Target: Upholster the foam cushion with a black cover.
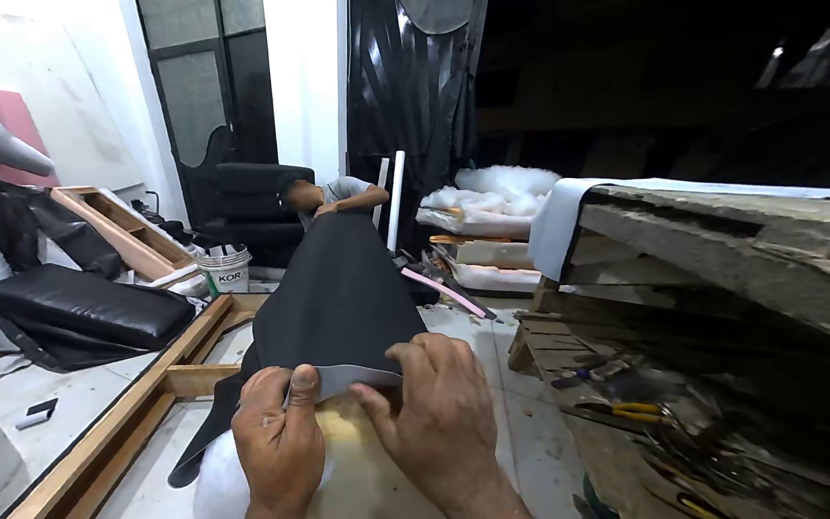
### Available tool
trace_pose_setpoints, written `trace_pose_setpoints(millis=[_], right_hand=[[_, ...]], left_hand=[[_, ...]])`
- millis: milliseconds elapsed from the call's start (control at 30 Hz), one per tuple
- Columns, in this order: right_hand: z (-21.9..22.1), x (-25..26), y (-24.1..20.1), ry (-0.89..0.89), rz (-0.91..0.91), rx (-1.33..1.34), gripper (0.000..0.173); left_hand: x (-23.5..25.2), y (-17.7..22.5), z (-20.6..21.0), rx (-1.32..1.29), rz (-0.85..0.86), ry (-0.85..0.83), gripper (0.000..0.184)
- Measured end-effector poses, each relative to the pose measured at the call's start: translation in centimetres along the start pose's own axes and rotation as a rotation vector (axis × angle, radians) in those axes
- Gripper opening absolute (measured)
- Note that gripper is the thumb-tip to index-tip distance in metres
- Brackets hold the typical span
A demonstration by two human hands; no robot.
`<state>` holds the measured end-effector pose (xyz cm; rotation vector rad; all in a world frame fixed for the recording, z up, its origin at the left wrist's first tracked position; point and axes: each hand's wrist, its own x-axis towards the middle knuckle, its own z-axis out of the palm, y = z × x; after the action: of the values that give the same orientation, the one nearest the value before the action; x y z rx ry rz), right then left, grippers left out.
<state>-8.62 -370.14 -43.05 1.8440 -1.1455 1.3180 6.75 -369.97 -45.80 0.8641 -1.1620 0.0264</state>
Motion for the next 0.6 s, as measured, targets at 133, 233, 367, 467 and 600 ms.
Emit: trace_pose_setpoints(millis=[133,233,367,467,600], right_hand=[[0.1,0.7,-2.5,-0.134,0.022,0.012,0.044],[-0.5,1.5,-3.2,-0.325,0.034,0.042,0.052],[-2.1,3.8,-2.6,-0.76,0.077,0.161,0.057],[-2.1,5.2,-2.2,-0.915,0.119,0.198,0.056],[-1.6,5.4,-1.8,-0.945,0.137,0.239,0.057]], left_hand=[[0.0,0.0,0.0,-0.002,0.0,-0.004,0.039],[0.0,-0.1,-0.1,0.027,0.006,-0.013,0.041],[-0.1,0.0,-0.2,0.043,0.013,-0.026,0.041],[-0.1,-0.1,-0.2,0.065,0.017,-0.034,0.042],[-0.1,-0.1,-0.3,0.08,0.005,-0.031,0.042]])
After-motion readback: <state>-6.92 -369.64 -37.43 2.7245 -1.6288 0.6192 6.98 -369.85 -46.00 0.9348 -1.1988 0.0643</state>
